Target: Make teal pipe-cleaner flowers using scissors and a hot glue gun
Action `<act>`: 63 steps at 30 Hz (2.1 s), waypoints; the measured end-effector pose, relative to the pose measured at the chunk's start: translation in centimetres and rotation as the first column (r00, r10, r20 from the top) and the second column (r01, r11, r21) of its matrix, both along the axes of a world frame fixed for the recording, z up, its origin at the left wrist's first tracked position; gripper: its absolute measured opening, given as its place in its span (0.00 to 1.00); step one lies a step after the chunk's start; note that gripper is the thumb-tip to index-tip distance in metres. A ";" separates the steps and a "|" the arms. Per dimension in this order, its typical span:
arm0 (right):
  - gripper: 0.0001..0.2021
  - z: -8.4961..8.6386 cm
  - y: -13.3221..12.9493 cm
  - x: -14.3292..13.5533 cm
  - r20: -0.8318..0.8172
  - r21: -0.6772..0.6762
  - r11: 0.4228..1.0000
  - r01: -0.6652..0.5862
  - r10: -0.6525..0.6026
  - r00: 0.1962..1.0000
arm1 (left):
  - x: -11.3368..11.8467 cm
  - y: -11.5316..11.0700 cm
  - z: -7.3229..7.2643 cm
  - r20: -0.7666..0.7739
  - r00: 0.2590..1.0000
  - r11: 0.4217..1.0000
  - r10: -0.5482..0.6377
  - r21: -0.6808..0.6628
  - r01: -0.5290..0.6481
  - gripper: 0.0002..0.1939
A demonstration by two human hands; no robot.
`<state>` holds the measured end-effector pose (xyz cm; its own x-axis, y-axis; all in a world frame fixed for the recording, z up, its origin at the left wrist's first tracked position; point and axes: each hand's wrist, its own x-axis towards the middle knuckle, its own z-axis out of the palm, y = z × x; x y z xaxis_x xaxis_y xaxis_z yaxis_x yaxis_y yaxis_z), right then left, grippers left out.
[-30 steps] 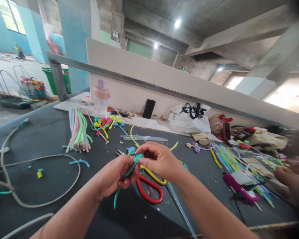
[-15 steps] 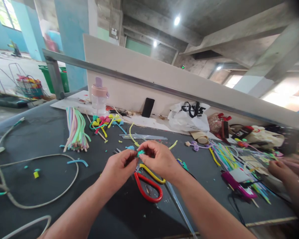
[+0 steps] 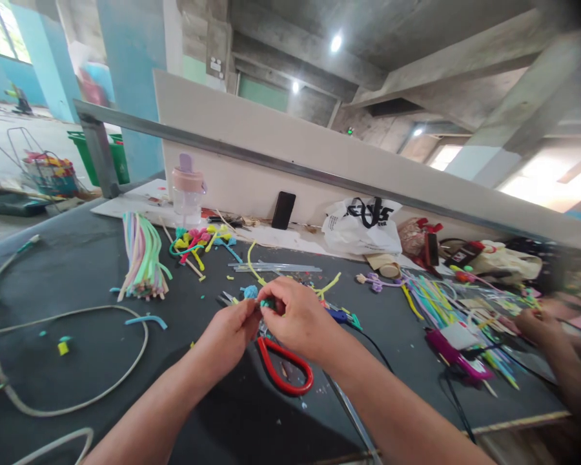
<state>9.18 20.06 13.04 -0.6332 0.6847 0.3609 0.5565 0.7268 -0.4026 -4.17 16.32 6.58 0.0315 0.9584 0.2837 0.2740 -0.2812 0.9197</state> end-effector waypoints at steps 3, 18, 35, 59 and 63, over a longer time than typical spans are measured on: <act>0.10 0.4 -0.1 0.1 0.013 -0.008 1.000 -0.003 0.003 1.000 | 0.1 0.2 -0.6 0.099 0.994 0.998 -0.042 -0.032 0.045 0.09; 0.16 0.7 -0.7 2.8 -0.394 -0.481 0.871 -0.104 -0.109 0.913 | -0.9 -1.2 1.1 0.728 0.681 0.906 -0.078 -0.234 0.354 0.12; 0.15 0.0 -1.2 1.0 -0.596 -0.579 0.765 -0.280 -0.163 0.787 | -1.4 -1.1 0.3 0.920 0.350 0.826 -0.175 -0.056 0.561 0.08; 0.23 -9.1 1.9 18.5 0.084 0.148 0.743 0.653 -0.667 0.740 | -0.1 -0.3 2.1 0.629 0.773 0.947 0.089 -0.295 0.131 0.18; 0.26 -8.5 3.6 18.7 0.264 0.119 0.703 0.701 -0.703 0.661 | 0.2 1.1 2.1 0.741 0.670 0.951 -0.049 -0.171 0.259 0.14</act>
<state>27.93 23.63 4.51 -0.0354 0.9650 0.2599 0.9853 0.0772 -0.1522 -3.99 17.42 8.73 0.0718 0.9965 0.0437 -0.5296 0.0010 0.8482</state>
